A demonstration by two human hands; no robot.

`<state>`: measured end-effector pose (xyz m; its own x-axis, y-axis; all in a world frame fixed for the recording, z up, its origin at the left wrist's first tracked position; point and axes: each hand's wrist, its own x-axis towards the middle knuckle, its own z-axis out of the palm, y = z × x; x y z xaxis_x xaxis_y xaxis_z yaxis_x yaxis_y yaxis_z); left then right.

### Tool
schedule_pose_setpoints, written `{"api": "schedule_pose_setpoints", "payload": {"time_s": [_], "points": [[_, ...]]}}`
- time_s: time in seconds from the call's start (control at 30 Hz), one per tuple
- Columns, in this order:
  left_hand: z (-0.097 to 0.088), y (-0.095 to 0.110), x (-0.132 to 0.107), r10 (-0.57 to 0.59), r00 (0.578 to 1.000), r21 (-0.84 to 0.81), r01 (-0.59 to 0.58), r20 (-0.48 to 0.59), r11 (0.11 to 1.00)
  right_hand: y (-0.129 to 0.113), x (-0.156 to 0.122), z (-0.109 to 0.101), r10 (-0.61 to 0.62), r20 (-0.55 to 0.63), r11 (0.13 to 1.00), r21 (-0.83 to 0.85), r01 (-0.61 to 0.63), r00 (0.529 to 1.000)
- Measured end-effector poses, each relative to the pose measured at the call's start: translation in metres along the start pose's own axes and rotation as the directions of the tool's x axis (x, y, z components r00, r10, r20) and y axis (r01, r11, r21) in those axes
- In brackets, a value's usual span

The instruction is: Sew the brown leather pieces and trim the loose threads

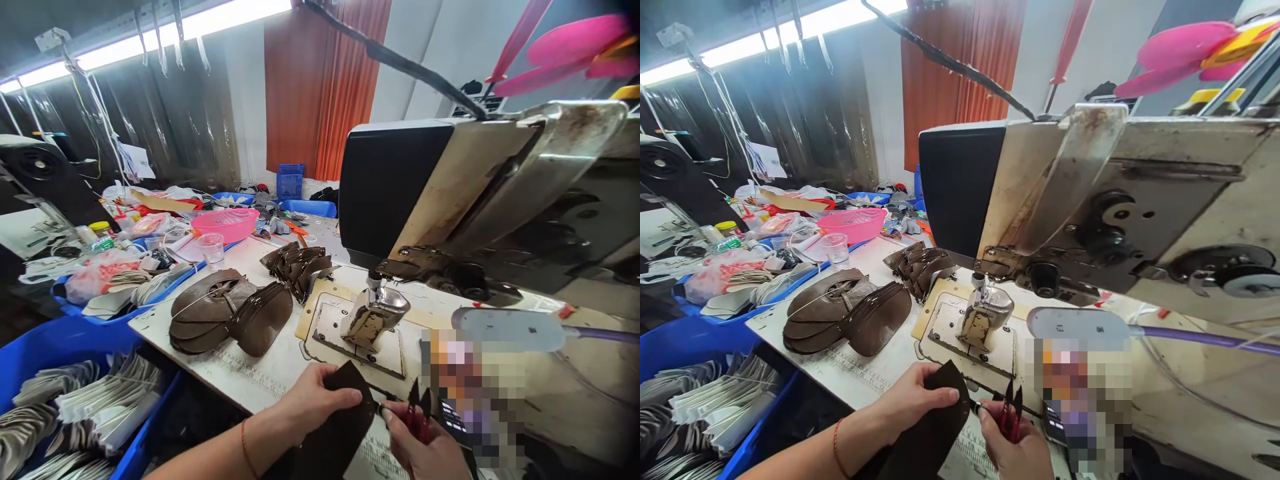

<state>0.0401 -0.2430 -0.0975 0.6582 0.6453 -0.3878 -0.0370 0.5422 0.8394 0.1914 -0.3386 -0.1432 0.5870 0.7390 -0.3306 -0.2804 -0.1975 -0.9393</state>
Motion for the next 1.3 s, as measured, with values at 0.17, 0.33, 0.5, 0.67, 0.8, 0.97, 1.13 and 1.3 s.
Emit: {"api": "schedule_pose_setpoints", "payload": {"time_s": [0.17, 0.33, 0.5, 0.67, 0.8, 0.97, 1.13, 1.3], "points": [[0.008, 0.008, -0.003, 0.034, 0.998, 0.047, -0.031, -0.053, 0.998, -0.003, -0.003, 0.007, -0.028, -0.050, 0.998, -0.062, 0.025, 0.998], [0.011, 0.007, -0.002, 0.029, 0.997, 0.098, -0.022, -0.065, 0.995, -0.008, -0.006, 0.016, 0.017, -0.026, 1.000, -0.006, -0.018, 1.000], [0.011, 0.006, 0.001, -0.036, 0.990, 0.104, 0.050, -0.133, 0.993, -0.013, -0.007, 0.016, 0.066, 0.027, 0.997, 0.039, -0.067, 0.997], [0.010, 0.005, 0.002, -0.009, 0.990, 0.082, 0.021, -0.140, 0.996, -0.021, -0.010, 0.020, 0.085, 0.104, 0.993, 0.071, -0.093, 0.991], [0.007, 0.007, 0.004, -0.007, 0.997, 0.021, 0.008, -0.081, 1.000, -0.025, -0.011, 0.023, 0.089, 0.102, 0.992, 0.085, -0.098, 0.991], [0.007, 0.008, 0.005, -0.007, 0.996, 0.025, 0.010, -0.093, 1.000, -0.026, -0.012, 0.024, 0.082, 0.071, 0.993, 0.074, -0.087, 0.994], [0.010, 0.011, 0.007, 0.012, 0.990, 0.041, -0.007, -0.142, 0.999, -0.022, -0.006, 0.020, 0.085, 0.047, 0.992, 0.092, -0.089, 0.995], [0.011, 0.015, 0.010, 0.030, 0.991, -0.010, -0.032, -0.132, 0.999, -0.021, 0.005, 0.010, 0.113, 0.069, 0.992, 0.047, -0.116, 0.991]]}}
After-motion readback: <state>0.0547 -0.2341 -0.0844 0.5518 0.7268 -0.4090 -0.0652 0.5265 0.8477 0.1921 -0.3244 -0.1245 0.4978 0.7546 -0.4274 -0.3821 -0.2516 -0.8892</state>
